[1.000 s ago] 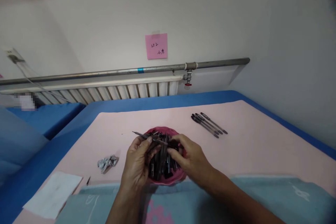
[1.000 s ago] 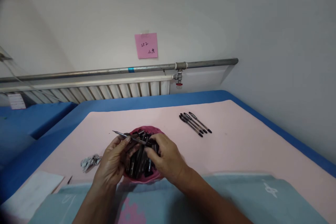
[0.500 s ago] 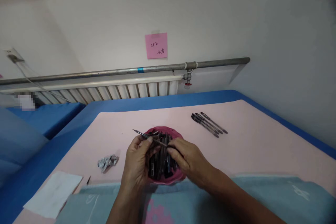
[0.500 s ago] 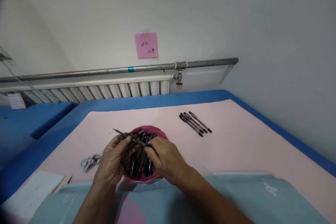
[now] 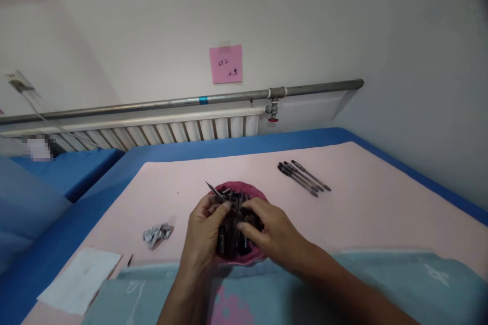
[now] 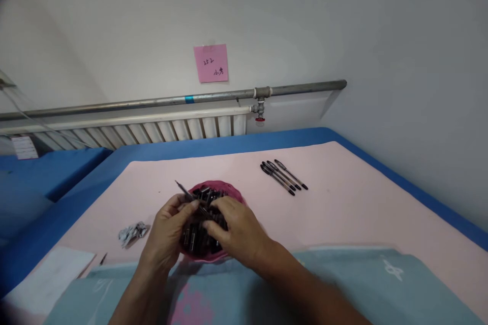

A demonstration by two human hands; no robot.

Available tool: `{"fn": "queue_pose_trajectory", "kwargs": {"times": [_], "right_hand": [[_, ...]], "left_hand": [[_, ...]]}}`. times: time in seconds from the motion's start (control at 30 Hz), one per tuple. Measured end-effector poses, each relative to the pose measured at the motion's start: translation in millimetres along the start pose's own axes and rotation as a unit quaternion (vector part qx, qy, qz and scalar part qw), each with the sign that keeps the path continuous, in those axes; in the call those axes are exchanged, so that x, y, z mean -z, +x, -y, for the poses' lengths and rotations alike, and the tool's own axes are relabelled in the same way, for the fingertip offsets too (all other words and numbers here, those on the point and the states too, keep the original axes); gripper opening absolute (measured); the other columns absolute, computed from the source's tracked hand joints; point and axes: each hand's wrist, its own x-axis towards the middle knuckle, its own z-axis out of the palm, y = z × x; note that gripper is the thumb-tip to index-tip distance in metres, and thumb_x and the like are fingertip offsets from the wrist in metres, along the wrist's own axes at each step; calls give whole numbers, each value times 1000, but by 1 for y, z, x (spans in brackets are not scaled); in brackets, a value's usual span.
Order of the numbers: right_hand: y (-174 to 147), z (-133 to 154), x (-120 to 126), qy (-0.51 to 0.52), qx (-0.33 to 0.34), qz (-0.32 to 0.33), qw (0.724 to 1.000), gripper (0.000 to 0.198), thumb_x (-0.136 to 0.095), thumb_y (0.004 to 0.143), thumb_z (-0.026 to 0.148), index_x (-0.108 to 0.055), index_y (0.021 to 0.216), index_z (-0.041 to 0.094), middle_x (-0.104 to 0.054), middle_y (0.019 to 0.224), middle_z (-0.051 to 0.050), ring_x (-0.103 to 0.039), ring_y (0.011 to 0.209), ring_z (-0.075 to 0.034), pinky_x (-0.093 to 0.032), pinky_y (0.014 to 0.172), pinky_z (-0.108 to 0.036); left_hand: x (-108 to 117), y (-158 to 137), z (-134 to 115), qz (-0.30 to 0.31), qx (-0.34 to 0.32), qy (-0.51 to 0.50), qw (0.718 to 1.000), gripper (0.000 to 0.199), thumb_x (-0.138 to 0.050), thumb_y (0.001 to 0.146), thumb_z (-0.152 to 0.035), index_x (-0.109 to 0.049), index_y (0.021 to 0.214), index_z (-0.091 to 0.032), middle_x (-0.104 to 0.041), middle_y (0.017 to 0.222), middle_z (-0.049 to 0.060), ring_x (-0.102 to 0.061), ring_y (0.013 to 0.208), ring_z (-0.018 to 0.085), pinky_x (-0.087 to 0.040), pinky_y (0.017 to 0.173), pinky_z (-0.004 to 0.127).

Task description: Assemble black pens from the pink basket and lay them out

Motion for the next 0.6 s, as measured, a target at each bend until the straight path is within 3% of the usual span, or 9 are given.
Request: {"fn": "queue_pose_trajectory", "kwargs": {"times": [0.1, 0.17, 0.23, 0.3, 0.4, 0.5, 0.6], "right_hand": [[0, 3, 1, 19, -30, 8, 999, 3, -50, 79, 17, -53, 78, 19, -59, 77, -1, -53, 71, -14, -39, 64, -26], [1, 2, 2, 51, -49, 8, 997, 7, -48, 79, 17, -55, 80, 19, -59, 77, -1, -53, 69, -14, -40, 62, -25], [1, -1, 3, 99, -88, -13, 991, 11, -48, 78, 19, -57, 85, 19, -59, 74, 0, -52, 64, -13, -40, 60, -24], [3, -6, 5, 144, -133, -48, 979, 11, -48, 77, 22, -57, 83, 19, -56, 66, 2, -49, 59, -12, -39, 56, -24], [6, -17, 6, 200, -176, -88, 960, 11, -49, 75, 27, -55, 74, 18, -51, 61, 4, -47, 57, -11, -38, 53, -23], [7, -25, 6, 225, -197, -97, 949, 12, -51, 73, 29, -56, 72, 18, -51, 60, 4, -46, 56, -11, -37, 52, -22], [7, -29, 5, 228, -198, -92, 949, 12, -52, 73, 29, -57, 72, 18, -51, 60, 5, -45, 55, -11, -37, 53, -22]], "left_hand": [[-4, -3, 3, 55, 19, 35, 998, 20, -69, 65, -24, -61, 81, -15, -66, 75, 0, -60, 68, 11, -46, 65, 22], [-2, -3, -1, 61, 15, 61, 996, 24, -68, 66, -26, -62, 86, -16, -66, 80, 1, -60, 73, 12, -46, 67, 23], [5, -1, -8, 31, -18, 86, 996, 30, -66, 67, -29, -61, 95, -17, -66, 87, 2, -59, 77, 13, -45, 69, 25], [18, 5, -15, -57, -79, 128, 987, 30, -63, 70, -33, -62, 95, -18, -65, 86, 1, -57, 74, 11, -44, 68, 23], [40, 15, -22, -135, -109, 201, 964, 24, -59, 71, -35, -61, 86, -16, -61, 77, 0, -52, 63, 10, -42, 60, 24], [53, 21, -22, -128, -88, 312, 937, 21, -57, 70, -33, -61, 83, -17, -63, 81, 2, -55, 72, 15, -43, 65, 28], [55, 20, -19, -107, -99, 462, 875, 18, -52, 72, -29, -63, 83, -19, -63, 85, 4, -56, 80, 18, -43, 74, 32]]}}
